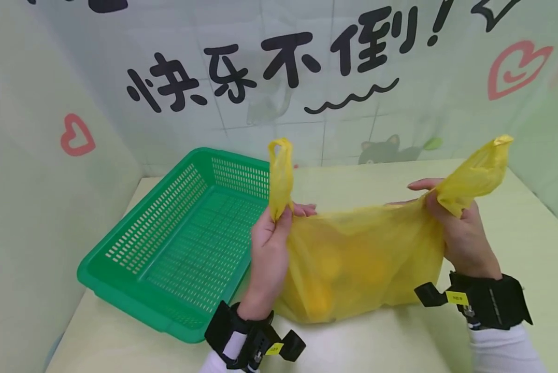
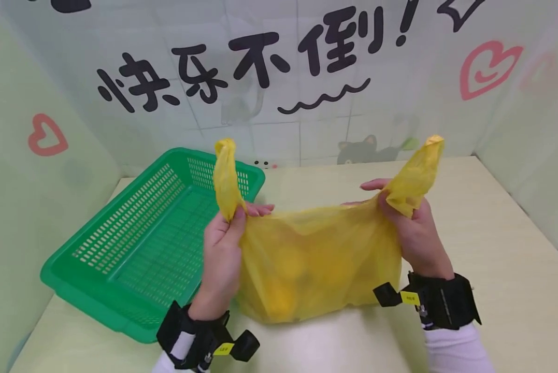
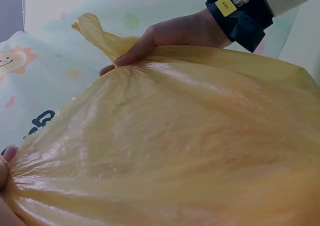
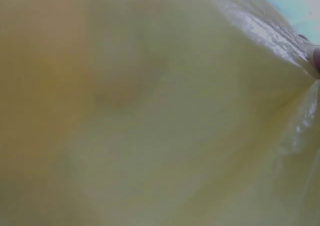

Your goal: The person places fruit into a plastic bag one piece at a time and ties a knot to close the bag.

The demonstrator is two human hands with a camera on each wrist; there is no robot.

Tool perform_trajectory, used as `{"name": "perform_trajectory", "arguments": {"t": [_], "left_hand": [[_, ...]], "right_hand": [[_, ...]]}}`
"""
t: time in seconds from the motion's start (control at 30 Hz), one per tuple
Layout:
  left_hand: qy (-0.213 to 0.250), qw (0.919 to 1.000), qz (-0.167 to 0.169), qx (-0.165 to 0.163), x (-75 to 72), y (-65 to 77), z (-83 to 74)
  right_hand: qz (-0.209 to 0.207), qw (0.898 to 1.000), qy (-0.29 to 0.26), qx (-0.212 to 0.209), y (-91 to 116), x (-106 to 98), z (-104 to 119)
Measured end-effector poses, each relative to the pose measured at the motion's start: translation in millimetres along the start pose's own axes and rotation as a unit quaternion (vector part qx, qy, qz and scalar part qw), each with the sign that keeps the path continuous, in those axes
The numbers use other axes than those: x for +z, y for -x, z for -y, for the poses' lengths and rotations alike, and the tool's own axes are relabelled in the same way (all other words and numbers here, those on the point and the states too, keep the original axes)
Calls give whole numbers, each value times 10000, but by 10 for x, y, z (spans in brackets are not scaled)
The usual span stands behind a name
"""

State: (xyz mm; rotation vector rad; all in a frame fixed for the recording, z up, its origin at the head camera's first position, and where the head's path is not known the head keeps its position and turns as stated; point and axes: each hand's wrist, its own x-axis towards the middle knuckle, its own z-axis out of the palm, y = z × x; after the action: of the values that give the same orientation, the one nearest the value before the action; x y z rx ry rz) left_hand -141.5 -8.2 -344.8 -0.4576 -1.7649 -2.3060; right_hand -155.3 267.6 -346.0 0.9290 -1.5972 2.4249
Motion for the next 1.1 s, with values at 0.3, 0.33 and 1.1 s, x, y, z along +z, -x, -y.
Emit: {"name": "perform_trajectory", "arguments": {"t": [0.3,0.33,1.1], "left_hand": [[1237,9920,-178,-152,134,-98,-103],[1296,9914,-150,-138,147,-111,-110],[-680,9787,1814,684,110,-192,-115]], "right_hand": [[588,9949,-629,-519,-106,145,3],[605,9946,-693,-471,-132,172,-11],[-215,9627,2546,890,-540,781,-44]]}}
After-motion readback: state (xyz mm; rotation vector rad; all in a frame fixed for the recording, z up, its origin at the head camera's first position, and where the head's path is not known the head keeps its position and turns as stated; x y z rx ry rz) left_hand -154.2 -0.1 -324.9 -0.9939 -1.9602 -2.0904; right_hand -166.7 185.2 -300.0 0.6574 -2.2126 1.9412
